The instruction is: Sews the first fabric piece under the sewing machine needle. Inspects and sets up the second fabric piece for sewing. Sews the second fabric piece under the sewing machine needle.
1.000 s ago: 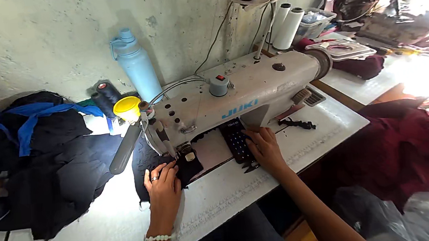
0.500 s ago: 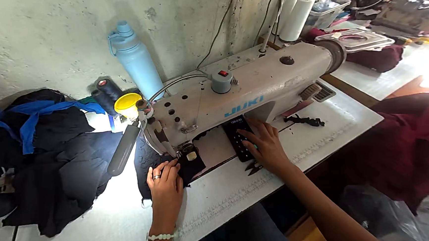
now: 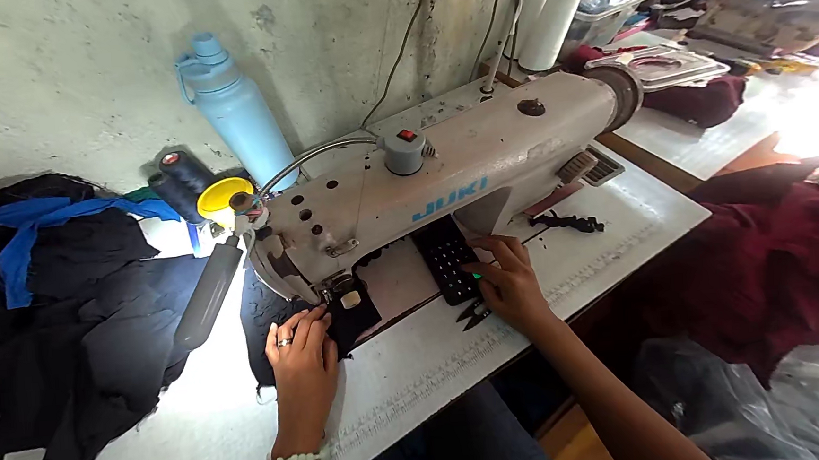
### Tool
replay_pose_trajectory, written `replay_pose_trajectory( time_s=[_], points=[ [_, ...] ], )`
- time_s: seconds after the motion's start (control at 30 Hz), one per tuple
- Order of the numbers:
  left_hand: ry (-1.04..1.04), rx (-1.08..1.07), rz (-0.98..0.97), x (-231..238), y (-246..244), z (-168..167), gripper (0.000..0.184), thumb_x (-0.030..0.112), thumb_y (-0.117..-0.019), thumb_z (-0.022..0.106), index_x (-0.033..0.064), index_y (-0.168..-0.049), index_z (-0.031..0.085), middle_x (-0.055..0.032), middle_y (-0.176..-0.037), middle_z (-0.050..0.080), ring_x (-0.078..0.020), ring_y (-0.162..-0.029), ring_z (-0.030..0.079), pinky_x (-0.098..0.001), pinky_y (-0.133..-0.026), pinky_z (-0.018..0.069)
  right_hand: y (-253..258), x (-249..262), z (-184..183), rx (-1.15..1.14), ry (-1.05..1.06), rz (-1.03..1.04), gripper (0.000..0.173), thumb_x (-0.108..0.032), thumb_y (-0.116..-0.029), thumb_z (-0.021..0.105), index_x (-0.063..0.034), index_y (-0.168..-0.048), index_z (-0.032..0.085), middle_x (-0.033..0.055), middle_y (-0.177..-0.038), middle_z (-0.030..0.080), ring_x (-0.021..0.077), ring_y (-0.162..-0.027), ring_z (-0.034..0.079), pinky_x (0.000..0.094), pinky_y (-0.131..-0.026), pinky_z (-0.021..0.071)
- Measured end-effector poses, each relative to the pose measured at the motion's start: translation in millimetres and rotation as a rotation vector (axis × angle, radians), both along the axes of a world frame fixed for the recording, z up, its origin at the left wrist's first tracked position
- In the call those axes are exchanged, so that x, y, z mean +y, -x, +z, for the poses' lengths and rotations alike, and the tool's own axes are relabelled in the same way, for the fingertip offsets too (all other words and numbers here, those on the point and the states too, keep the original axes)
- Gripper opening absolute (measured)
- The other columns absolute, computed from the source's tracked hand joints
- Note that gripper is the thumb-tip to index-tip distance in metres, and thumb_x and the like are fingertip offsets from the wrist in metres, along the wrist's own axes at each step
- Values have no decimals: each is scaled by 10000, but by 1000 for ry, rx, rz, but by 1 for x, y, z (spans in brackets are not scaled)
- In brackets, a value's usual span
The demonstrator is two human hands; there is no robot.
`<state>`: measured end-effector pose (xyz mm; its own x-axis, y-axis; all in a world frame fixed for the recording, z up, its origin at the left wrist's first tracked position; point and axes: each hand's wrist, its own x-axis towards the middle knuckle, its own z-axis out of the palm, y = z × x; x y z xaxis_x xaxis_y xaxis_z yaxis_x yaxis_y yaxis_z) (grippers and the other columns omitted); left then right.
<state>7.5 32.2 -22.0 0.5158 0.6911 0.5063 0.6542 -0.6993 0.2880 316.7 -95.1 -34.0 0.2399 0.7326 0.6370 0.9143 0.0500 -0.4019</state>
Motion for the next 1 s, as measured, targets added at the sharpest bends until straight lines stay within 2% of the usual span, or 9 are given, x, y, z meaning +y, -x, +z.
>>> replay_pose_trajectory(
  time_s=[0.3,0.4,0.5,0.57,0.7,0.87,1.0],
  points=[
    [13,-1,-5,-1,0,-1,300,96,-917,477,43,-980,765,-95,-1173,749,-363,-1175,660,-650,-1067,367,0,-2,-1,-40,-10,120,313,-56,-875,495,-131,-905,797,143,-1219,719,373,-1186,612,503,-973,455],
    [7,3,-4,0,0,-1,304,89,-917,476,39,-986,767,-99,-1176,748,-363,-1173,663,-647,-1063,372,1,0,1,-28,-1,-12,309,-109,-919,498,-96,-977,802,166,-1230,711,388,-1140,631,527,-924,477],
    [5,-1,-9,-1,0,-1,302,89,-915,475,36,-984,765,-101,-1174,748,-366,-1171,661,-641,-1061,373,0,3,3,6,38,-161,323,-81,-942,500,-64,-1091,786,213,-1236,688,443,-1108,628,564,-861,495],
    [3,0,-7,0,0,-1,301,93,-917,476,39,-985,764,-97,-1173,748,-363,-1173,661,-637,-1064,372,0,5,2,14,59,-176,344,-67,-937,499,-86,-1123,788,220,-1255,678,456,-1115,618,572,-862,486],
    [8,11,-7,-1,0,-1,305,93,-919,473,38,-988,765,-96,-1186,745,-362,-1180,658,-643,-1069,367,2,6,2,-17,123,-152,349,-84,-911,518,-127,-1107,804,224,-1302,662,479,-1160,604,610,-883,465],
    [2,13,-2,-1,0,0,310,93,-916,470,40,-987,767,-98,-1179,748,-364,-1174,660,-642,-1067,367,2,8,0,-57,132,-107,374,-153,-945,495,-199,-1161,797,226,-1329,645,473,-1182,592,605,-880,454],
    [7,11,-2,-1,0,0,307,91,-920,472,38,-985,767,-99,-1176,748,-370,-1175,659,-644,-1063,371,2,8,0,-41,115,-116,357,-151,-953,491,-169,-1133,799,219,-1322,651,464,-1177,600,597,-883,460]
  ],
)
